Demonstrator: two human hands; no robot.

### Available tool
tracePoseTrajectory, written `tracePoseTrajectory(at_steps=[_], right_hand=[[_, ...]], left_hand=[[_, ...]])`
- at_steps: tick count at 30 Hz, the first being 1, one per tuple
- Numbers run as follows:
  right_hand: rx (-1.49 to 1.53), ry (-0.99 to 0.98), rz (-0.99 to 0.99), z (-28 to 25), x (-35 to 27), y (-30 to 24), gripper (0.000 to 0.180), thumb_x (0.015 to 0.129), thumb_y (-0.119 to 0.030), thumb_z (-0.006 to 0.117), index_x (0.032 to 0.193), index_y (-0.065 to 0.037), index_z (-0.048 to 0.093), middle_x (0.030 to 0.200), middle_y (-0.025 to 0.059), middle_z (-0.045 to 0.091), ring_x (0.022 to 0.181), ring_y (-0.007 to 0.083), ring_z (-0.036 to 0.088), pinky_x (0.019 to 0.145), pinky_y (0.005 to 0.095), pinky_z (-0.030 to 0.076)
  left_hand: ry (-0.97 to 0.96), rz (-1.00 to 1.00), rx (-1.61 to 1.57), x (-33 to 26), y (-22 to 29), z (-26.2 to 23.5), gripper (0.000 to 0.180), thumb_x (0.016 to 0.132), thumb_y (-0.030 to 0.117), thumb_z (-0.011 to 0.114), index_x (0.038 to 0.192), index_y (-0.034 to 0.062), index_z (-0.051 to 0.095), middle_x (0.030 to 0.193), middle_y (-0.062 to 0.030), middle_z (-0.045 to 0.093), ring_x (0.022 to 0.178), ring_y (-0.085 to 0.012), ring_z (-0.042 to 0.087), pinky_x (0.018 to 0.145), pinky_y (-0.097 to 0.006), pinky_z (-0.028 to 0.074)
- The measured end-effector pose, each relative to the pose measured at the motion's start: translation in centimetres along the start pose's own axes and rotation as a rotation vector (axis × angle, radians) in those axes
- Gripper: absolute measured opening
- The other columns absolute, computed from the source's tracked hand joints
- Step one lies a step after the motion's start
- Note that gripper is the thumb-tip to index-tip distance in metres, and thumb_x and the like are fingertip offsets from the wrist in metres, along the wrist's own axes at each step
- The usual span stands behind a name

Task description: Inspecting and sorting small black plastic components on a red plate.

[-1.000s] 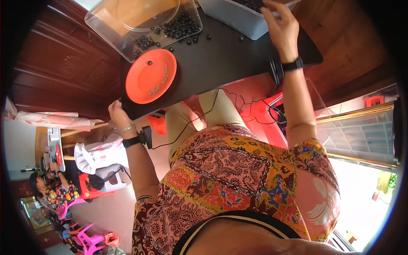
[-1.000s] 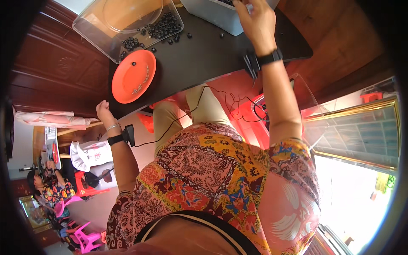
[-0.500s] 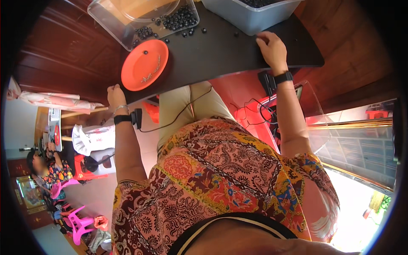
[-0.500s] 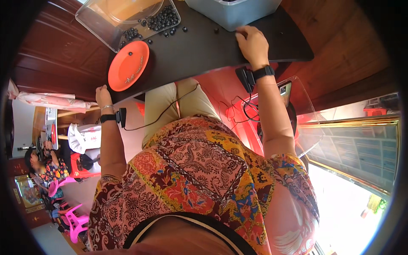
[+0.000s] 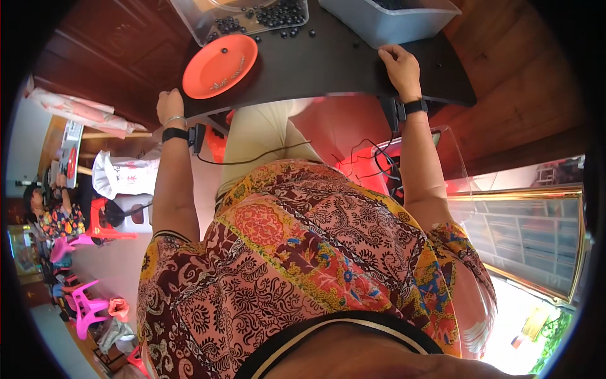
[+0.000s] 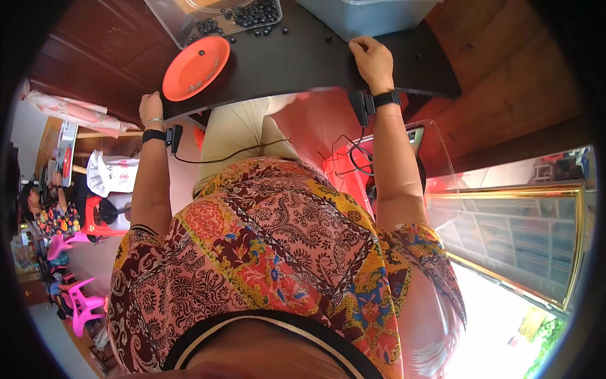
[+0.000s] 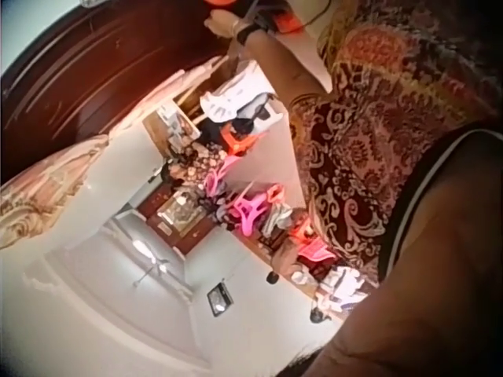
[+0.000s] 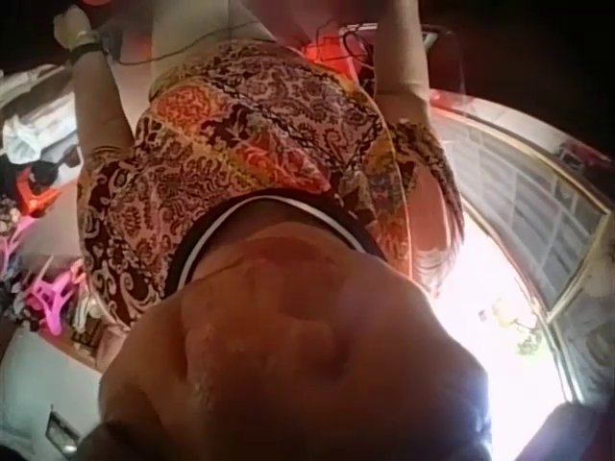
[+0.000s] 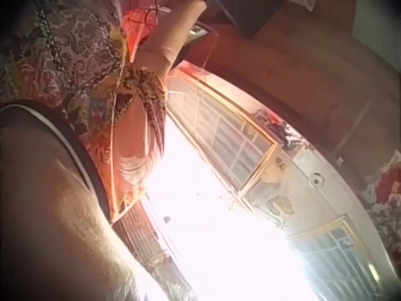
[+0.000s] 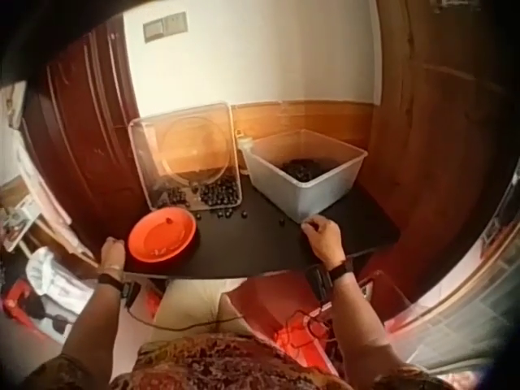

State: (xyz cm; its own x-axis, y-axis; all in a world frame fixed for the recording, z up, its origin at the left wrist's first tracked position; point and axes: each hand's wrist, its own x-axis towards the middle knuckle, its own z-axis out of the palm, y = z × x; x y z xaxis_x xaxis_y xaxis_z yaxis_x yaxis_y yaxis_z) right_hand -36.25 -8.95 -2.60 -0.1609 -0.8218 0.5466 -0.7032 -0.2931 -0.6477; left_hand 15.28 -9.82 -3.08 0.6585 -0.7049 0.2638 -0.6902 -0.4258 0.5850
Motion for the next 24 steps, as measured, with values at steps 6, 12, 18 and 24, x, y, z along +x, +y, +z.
tracePoseTrajectory(at_steps=[6,12,18,24], right_hand=[[0.030,-0.003,-0.004,0.0,0.1,-0.4,0.023,0.083,-0.026,0.063,0.094,-0.007,0.070,0.081,0.0127,0.068,0.075,0.0254,0.067,0.070,0.0328,0.050],[-0.034,-0.043,0.069,-0.9,-0.7,-1.8,0.018,0.088,-0.016,0.062,0.096,0.000,0.067,0.082,0.0074,0.068,0.078,0.0117,0.062,0.073,0.0248,0.047],[0.198,-0.308,0.088,0.5,0.4,-7.5,0.016,0.090,-0.011,0.062,0.099,0.000,0.066,0.087,0.0018,0.066,0.083,0.0088,0.059,0.076,0.0223,0.046],[0.002,-0.504,-0.334,7.6,6.3,-14.6,0.018,0.086,-0.010,0.063,0.102,-0.002,0.065,0.092,0.0105,0.064,0.082,0.0203,0.064,0.072,0.0298,0.050]], left_hand=[[-0.023,0.005,-0.036,-0.9,0.5,-0.5,0.042,0.083,0.034,0.049,0.107,0.0013,0.062,0.109,-0.0248,0.063,0.107,-0.0404,0.057,0.091,-0.046,0.043],[-0.080,0.028,-0.238,-1.2,-0.9,-0.4,0.043,0.085,0.036,0.052,0.107,0.0009,0.062,0.112,-0.0224,0.062,0.108,-0.0379,0.056,0.092,-0.043,0.042],[-0.049,0.205,-0.451,-1.8,-2.5,0.5,0.027,0.085,0.016,0.060,0.105,-0.0015,0.061,0.110,-0.0151,0.057,0.102,-0.0265,0.057,0.091,-0.035,0.043],[-0.145,0.198,-0.715,-2.4,-3.5,0.6,0.022,0.086,0.012,0.059,0.103,-0.0018,0.061,0.106,-0.0129,0.057,0.099,-0.0234,0.056,0.089,-0.033,0.043]])
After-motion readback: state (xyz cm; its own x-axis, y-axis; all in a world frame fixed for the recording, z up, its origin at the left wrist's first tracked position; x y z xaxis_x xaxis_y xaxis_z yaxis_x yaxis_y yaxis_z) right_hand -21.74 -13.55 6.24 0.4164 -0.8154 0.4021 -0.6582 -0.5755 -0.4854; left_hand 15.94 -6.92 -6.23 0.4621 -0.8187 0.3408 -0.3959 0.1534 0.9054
